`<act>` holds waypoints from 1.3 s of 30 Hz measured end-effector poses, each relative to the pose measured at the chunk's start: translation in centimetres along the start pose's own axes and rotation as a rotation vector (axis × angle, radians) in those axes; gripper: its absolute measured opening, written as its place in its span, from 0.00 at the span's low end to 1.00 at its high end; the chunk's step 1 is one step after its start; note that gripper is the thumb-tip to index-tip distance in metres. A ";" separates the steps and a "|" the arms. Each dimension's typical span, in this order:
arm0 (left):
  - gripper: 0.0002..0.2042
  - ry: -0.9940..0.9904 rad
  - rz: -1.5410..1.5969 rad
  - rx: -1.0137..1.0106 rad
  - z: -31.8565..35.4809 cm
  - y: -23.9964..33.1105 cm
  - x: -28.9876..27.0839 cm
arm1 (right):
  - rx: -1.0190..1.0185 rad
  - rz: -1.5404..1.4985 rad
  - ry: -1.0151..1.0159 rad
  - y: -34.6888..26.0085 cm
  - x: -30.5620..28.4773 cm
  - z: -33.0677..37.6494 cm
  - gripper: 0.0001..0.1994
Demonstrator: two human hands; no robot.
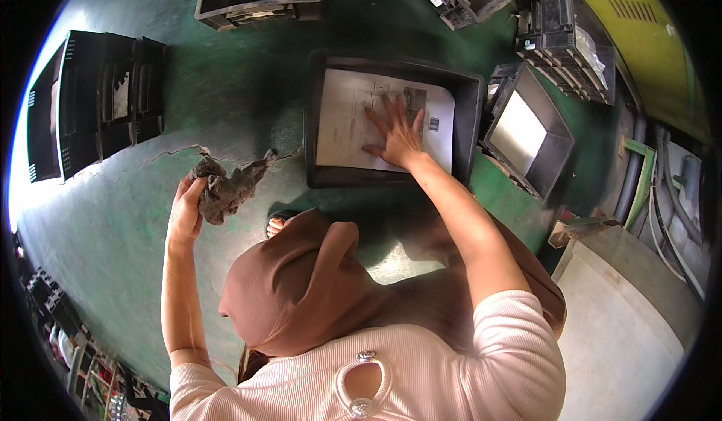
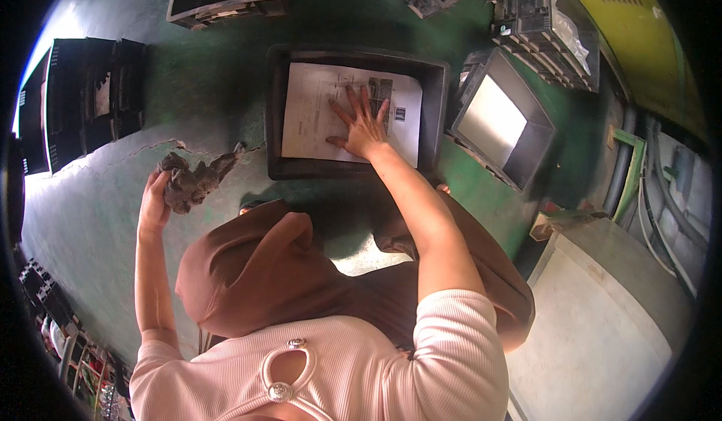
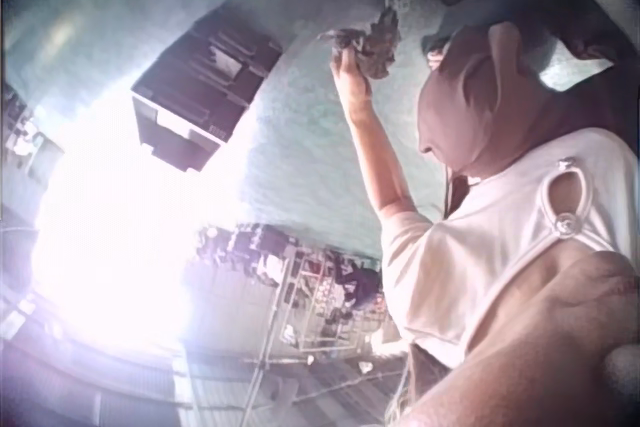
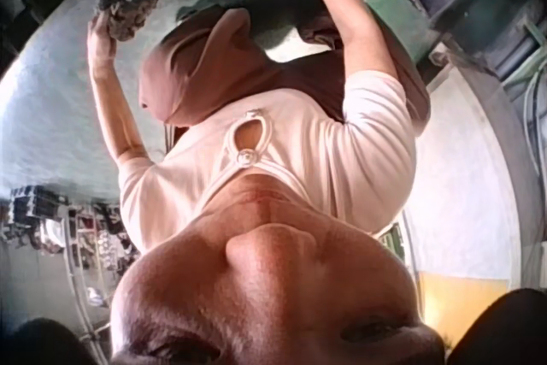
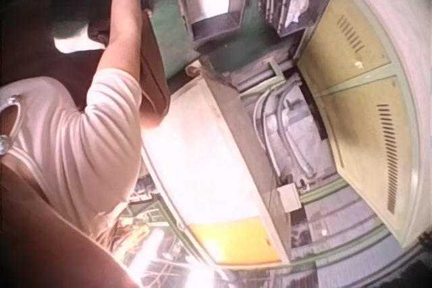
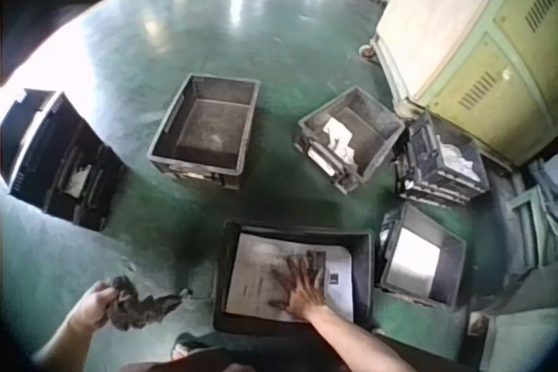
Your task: The person wipes the interior of black plastic crates using a cloth, then stacks the cleaned crates. The person repeats this process for several crates, handling them one at a time.
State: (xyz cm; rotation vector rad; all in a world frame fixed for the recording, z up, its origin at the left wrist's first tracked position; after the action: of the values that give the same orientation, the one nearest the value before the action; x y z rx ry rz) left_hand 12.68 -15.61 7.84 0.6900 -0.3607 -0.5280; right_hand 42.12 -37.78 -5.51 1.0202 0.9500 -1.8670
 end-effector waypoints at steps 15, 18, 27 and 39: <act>0.14 -0.017 0.081 -0.004 -0.2 -2.1 -1.3 | 0.467 0.046 0.804 7.4 -13.2 4.5 0.34; 0.15 0.085 0.121 0.002 -0.8 -2.0 -1.5 | 0.973 -0.162 0.521 13.7 -11.3 6.9 0.33; 0.17 -0.050 -0.019 0.057 0.6 -0.8 -2.6 | 0.473 -0.194 0.284 10.5 -22.2 3.0 0.21; 0.16 0.110 0.180 0.318 5.1 -2.8 -7.7 | -0.048 -1.338 0.110 -20.1 -40.2 -11.6 0.24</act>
State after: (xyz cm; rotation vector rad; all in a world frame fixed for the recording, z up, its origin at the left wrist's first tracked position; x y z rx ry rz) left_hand 3.03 -15.61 8.52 0.9792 -0.4038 -0.2619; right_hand 42.47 -8.23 30.27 0.3901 2.0273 -2.7741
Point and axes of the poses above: each hand's wrist, its own z-axis away from the middle knuckle, its own x-axis out of the palm, y = z × x, the point moved 8 cm from there along -z, towards the middle knuckle, and after that the axes turned 2 degrees about z, right-handed, at the moved point
